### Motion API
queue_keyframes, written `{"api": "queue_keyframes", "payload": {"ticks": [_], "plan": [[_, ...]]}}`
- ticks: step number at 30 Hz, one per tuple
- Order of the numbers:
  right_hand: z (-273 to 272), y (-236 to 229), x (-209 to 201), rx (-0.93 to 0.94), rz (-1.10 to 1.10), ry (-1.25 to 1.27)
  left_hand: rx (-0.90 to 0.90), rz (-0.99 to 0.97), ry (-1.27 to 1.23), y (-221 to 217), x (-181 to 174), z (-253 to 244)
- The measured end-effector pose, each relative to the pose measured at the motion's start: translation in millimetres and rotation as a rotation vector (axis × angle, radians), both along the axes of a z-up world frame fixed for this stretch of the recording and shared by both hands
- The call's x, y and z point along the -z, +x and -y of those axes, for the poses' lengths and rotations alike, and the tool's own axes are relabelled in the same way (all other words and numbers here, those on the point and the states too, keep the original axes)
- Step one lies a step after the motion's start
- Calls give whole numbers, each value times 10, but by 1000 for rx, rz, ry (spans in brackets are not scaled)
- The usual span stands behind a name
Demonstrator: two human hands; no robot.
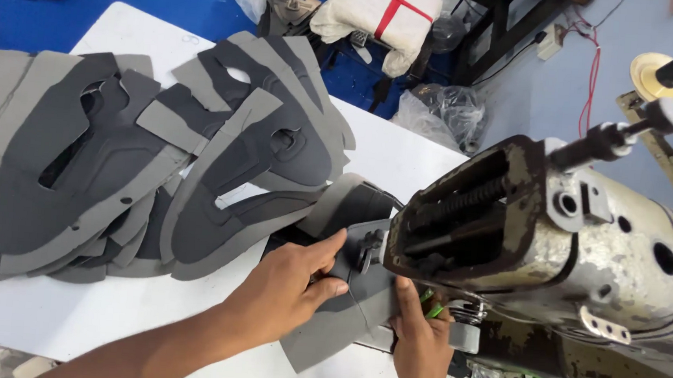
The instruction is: The person uses a sewing machine to stitch gray and black fabric pieces together. They guide the material under the needle, sew along the edges, and then use scissors to trim the excess thread. The finished pieces are stacked on the table.
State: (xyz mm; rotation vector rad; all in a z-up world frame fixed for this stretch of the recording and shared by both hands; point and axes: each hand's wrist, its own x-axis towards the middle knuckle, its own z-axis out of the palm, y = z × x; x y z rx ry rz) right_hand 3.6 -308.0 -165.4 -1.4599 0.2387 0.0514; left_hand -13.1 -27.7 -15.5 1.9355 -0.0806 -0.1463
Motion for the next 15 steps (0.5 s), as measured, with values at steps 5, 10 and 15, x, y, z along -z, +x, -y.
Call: {"api": "queue_keyframes", "payload": {"ticks": [5, 10, 15], "plan": [[-181, 1, -472, -258, 521, -1210, -10, 75, 7, 154, 73, -29], [-283, -60, -596, -241, 426, -1276, 134, -87, 82, 479, -134, -155], [-601, -240, -704, 139, -27, 103, 430, 19, 129, 916, -38, -205]]}}
